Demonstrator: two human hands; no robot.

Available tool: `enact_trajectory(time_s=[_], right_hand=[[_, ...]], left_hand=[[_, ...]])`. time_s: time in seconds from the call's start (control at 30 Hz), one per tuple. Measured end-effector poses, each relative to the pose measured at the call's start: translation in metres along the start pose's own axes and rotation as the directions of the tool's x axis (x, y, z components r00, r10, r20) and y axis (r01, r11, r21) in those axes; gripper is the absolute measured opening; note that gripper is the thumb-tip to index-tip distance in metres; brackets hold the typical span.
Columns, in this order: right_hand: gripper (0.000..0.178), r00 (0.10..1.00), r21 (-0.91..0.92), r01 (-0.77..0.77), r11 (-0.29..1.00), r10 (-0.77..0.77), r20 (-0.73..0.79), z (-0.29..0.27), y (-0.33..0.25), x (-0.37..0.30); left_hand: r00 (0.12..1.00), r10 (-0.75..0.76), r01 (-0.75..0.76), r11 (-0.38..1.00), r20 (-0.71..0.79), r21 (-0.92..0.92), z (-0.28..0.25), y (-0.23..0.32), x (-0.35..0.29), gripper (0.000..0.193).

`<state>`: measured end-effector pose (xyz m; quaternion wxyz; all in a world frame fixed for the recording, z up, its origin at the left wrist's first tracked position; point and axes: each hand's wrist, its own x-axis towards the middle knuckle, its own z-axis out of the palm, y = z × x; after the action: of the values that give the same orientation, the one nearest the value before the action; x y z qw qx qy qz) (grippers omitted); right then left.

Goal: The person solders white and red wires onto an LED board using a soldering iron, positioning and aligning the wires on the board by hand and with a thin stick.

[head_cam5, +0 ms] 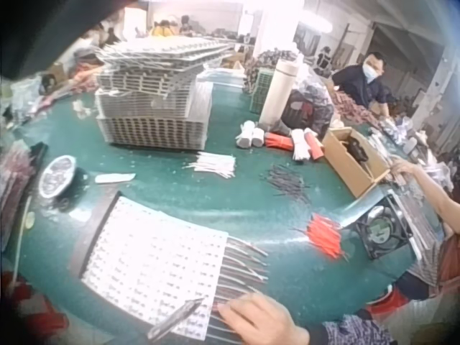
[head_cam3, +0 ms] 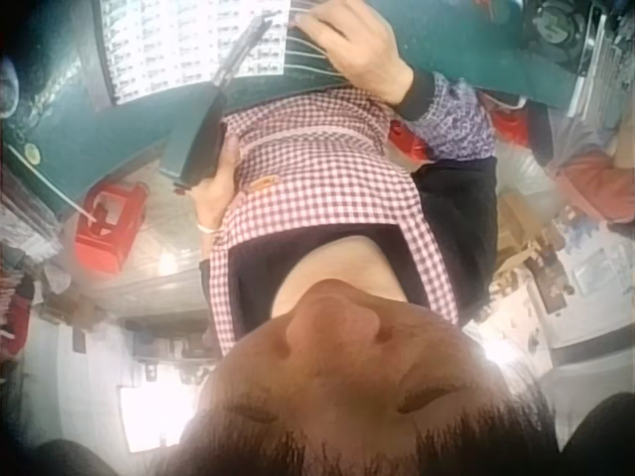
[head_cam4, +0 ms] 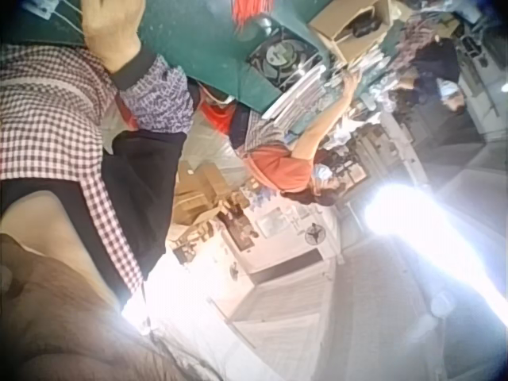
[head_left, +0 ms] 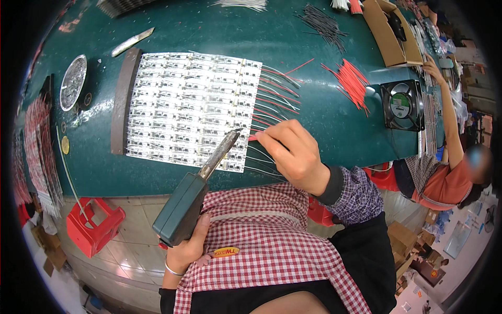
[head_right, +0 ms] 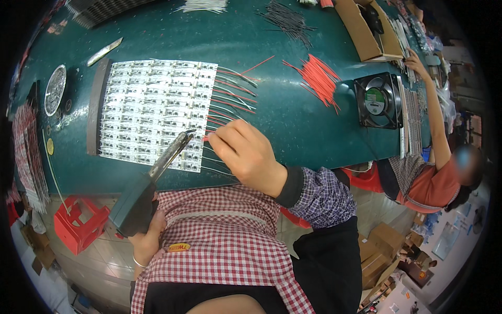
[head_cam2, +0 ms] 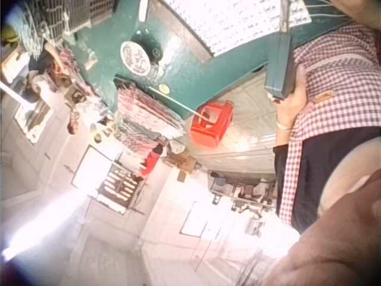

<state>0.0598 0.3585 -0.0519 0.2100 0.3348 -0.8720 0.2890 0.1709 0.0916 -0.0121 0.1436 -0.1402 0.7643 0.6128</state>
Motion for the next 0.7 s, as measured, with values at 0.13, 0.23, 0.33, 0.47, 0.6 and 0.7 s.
enact_trajectory(time_s=[0.13,0.23,0.33,0.47,0.6,0.7], right_hand=[[0.030,0.999,0.030,-0.019,0.999,0.018,0.031,-0.002,-0.009,-0.004],[0.031,0.998,0.028,-0.034,0.999,0.033,0.057,0.000,-0.010,-0.008],[0.031,0.996,0.020,-0.047,0.999,0.045,0.082,-0.001,-0.009,-0.009],[0.031,0.995,0.029,-0.060,0.998,0.058,0.087,0.000,-0.011,-0.008],[0.031,0.995,0.020,-0.067,0.998,0.066,0.071,0.002,-0.012,-0.007],[0.031,0.995,0.011,-0.068,0.998,0.067,0.071,0.001,-0.012,-0.007]], left_hand=[[0.999,-0.043,0.043,0.999,-0.013,-0.008,-0.001,-0.002,-0.005,0.018],[1.000,-0.006,0.006,1.000,-0.017,-0.020,0.000,-0.003,-0.005,0.017],[0.987,0.154,-0.152,0.987,-0.039,0.053,0.001,0.000,-0.002,0.016],[0.980,0.191,-0.196,0.969,0.047,0.153,0.001,-0.009,-0.001,0.027],[0.963,0.268,-0.264,0.939,0.010,0.222,0.003,-0.004,0.001,0.014],[0.950,0.311,-0.309,0.919,0.031,0.246,0.003,-0.001,0.004,0.015]])
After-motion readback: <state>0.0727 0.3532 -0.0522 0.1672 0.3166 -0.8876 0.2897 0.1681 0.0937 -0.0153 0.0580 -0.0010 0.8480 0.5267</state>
